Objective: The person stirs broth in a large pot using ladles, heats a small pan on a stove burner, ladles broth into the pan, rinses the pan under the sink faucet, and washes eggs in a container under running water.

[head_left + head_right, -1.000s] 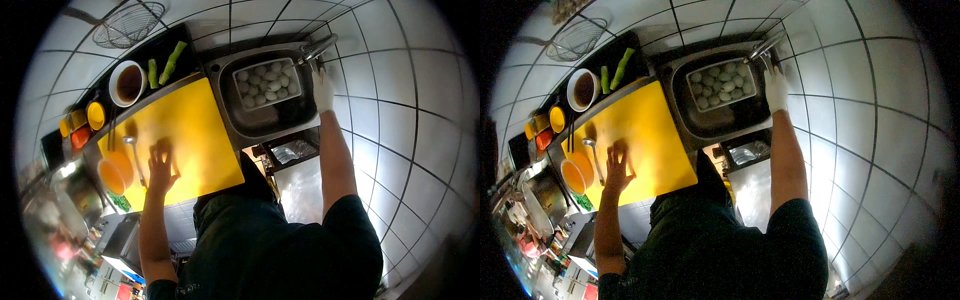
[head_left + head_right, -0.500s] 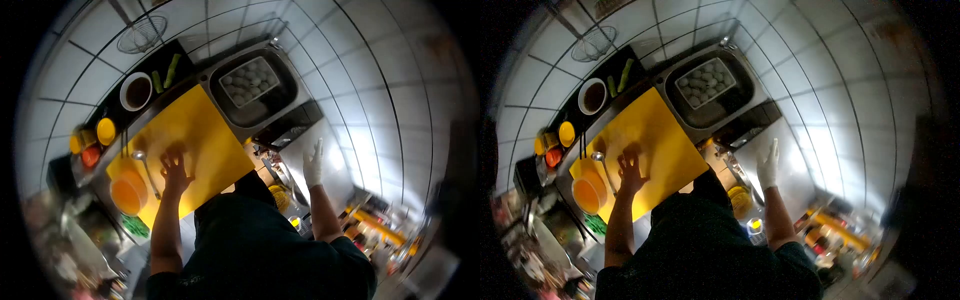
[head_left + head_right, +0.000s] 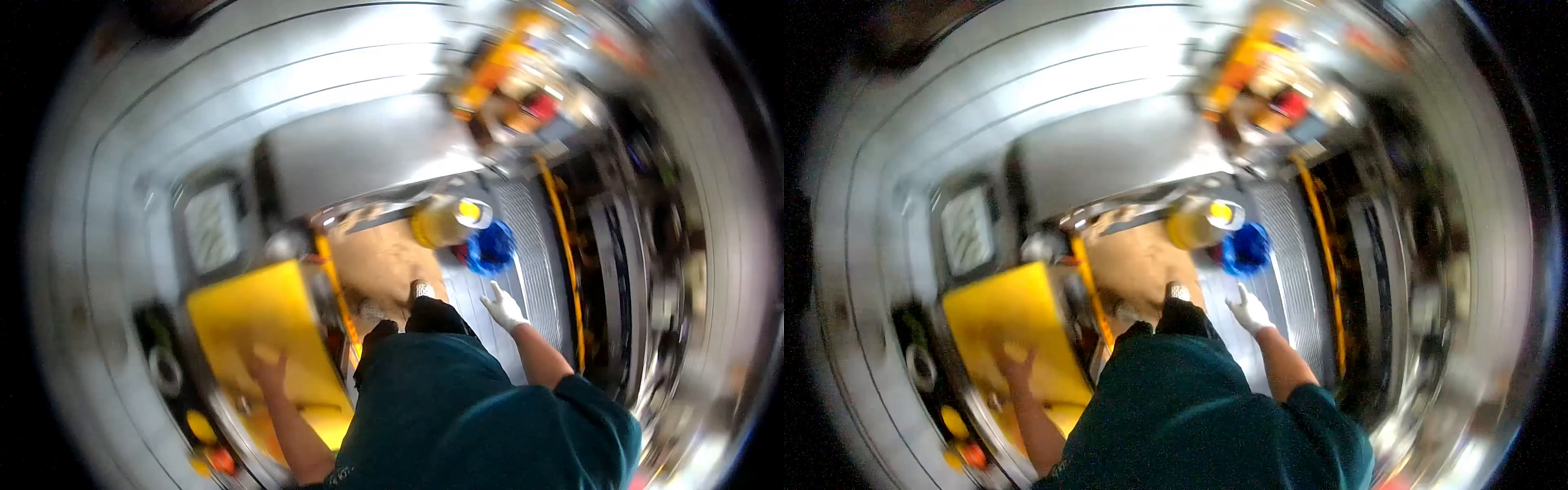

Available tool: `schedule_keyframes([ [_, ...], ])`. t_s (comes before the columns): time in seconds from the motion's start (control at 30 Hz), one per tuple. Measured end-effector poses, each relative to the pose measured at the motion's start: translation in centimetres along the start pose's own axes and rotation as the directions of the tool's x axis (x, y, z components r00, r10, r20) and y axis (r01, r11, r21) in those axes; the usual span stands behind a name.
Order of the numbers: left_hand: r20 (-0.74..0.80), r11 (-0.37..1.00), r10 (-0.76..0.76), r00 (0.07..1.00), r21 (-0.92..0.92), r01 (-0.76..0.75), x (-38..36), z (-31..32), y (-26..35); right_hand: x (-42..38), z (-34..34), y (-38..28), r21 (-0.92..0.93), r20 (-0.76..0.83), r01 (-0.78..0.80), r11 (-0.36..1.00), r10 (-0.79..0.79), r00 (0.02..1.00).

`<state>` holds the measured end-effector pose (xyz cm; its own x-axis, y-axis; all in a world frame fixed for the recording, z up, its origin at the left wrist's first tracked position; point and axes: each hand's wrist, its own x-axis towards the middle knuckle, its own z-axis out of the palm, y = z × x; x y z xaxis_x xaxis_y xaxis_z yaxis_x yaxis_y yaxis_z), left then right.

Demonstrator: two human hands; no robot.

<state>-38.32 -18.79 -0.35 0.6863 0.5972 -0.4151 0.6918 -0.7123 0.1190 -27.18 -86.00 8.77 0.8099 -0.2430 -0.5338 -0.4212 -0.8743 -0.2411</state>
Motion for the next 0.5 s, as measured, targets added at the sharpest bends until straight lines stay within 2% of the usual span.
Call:
schedule_keyframes([
  [0.03, 0.007, 0.985, 0.123, 0.992, -0.126, -0.121, -2.9, -6.3, 4.6, -1.2, 1.2, 4.0, 0.052, -0.008, -0.068, 0.996, 0.069, 0.998],
  [0.07, 0.039, 0.986, 0.081, 0.996, -0.153, -0.074, -3.4, -7.0, 5.5, -1.9, 3.2, 7.6, 0.109, -0.014, -0.117, 0.987, 0.119, 0.993],
  [0.1, -0.238, 0.927, 0.339, 0.910, -0.083, -0.366, 1.1, -0.3, -1.6, -2.8, 4.7, 10.8, 0.162, -0.030, -0.168, 0.972, 0.175, 0.984],
  [0.13, 0.225, 0.992, 0.111, 0.968, 0.037, -0.123, 1.9, -2.1, 1.1, -3.9, 6.1, 13.9, 0.222, -0.041, -0.226, 0.948, 0.241, 0.970],
  [0.17, 0.048, 0.955, 0.203, 0.978, 0.213, -0.209, 1.2, -1.3, 1.7, -4.8, 7.4, 16.1, 0.270, -0.038, -0.257, 0.928, 0.278, 0.960],
  [0.23, 0.000, 0.899, 0.290, 0.957, 0.342, -0.273, 0.4, -2.1, 6.5, -8.4, 8.3, 19.5, 0.361, 0.032, -0.346, 0.866, 0.360, 0.933],
  [0.3, 0.254, 0.930, 0.190, 0.948, 0.262, -0.256, -5.4, -6.8, 20.2, -11.3, 10.0, 24.1, 0.400, 0.137, -0.472, 0.786, 0.458, 0.878],
  [0.33, 0.212, 0.895, 0.324, 0.922, 0.245, -0.372, -5.9, -5.3, 23.7, -13.1, 10.8, 26.3, 0.438, 0.168, -0.493, 0.752, 0.470, 0.867],
  [0.37, 0.259, 0.876, 0.434, 0.863, 0.103, -0.471, -11.1, -5.9, 30.3, -14.7, 12.2, 29.4, 0.478, 0.194, -0.502, 0.721, 0.470, 0.861],
  [0.4, 0.190, 0.782, 0.585, 0.789, 0.124, -0.610, -12.3, -4.0, 33.7, -16.4, 13.0, 31.2, 0.505, 0.213, -0.513, 0.694, 0.476, 0.853],
  [0.43, 0.181, 0.666, 0.725, 0.665, 0.063, -0.743, -14.2, -2.3, 37.9, -17.7, 14.0, 33.9, 0.481, 0.244, -0.526, 0.702, 0.469, 0.849],
  [0.47, 0.230, 0.621, 0.749, 0.621, 0.079, -0.779, -16.9, -0.3, 41.9, -18.7, 15.1, 36.8, 0.456, 0.273, -0.534, 0.712, 0.459, 0.845],
  [0.5, 0.262, 0.516, 0.816, 0.516, 0.076, -0.853, -21.3, 0.6, 46.3, -20.3, 14.8, 39.3, 0.467, 0.330, -0.596, 0.653, 0.497, 0.803],
])
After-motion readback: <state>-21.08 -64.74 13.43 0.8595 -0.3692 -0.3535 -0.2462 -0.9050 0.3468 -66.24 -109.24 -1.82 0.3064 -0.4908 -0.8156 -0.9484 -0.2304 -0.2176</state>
